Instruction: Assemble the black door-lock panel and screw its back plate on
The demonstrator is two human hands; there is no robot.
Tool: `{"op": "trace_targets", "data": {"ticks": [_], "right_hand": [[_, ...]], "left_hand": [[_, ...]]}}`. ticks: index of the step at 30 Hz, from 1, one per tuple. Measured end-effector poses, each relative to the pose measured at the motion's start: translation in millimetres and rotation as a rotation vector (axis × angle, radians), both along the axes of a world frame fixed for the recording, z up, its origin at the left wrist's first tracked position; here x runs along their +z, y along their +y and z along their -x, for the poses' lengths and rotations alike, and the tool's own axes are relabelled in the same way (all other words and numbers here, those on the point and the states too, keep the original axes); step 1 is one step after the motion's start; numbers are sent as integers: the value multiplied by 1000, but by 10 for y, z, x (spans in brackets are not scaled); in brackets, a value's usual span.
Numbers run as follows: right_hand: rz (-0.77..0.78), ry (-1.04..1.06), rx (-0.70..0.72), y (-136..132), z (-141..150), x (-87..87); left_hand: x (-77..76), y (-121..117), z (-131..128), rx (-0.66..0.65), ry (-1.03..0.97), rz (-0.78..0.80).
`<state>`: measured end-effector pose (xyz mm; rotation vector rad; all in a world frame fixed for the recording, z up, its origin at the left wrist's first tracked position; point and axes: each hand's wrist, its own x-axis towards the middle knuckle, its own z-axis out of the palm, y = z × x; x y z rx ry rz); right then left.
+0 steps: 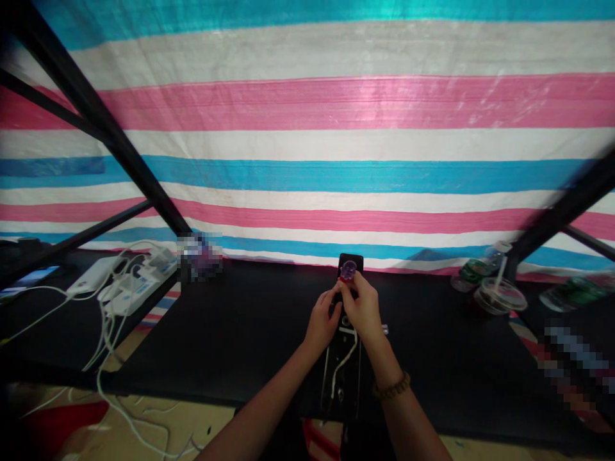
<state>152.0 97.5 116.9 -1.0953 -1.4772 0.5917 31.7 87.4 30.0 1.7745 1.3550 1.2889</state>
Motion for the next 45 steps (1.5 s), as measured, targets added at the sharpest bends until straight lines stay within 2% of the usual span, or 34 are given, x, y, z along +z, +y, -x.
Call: {"op": "trace_targets", "data": {"ticks": [2,4,7,10,13,17,21,23,27,30,33,36,40,43,45], "right_hand": [[-60,-53,-18,-2,-8,5],[-80,-70,-103,3,-14,3],[-5,-24,-169,15,-16,-8],[65,39,-50,3,-18,-16],[51,4,27,-28,-24,-23],[15,-48,-102,-44,-50,-46],[55,-121,-201,-79,-100,-77],[74,-25,-238,-133,-132,-95],[40,389,-375,-277,-300,-164],[10,646,-430,-366,-592,-298],[82,736,-496,-457,-978,-524],[259,604,-582,-577,-1355,-784],[514,72,-669,-719,-1717,-1078],[562,-353,-675,-770,-1821,-1236],[541,-484,-631,-789,-1811,-1311]], "left_hand": [[-8,3,-1,-2,0,2],[-18,4,-4,1,2,8],[-28,0,-11,9,6,15],[-28,-6,-14,8,12,14],[-28,-6,-6,8,27,12],[-7,-10,16,21,87,15],[67,-39,14,60,285,2],[117,-54,3,88,412,-6],[192,-60,-3,109,579,-20],[208,-40,14,96,594,-55],[201,-19,24,76,572,-86],[190,-11,18,64,587,-109],[185,-19,2,62,576,-108],[189,-25,-4,55,554,-105],[194,-25,-7,55,552,-109]]}}
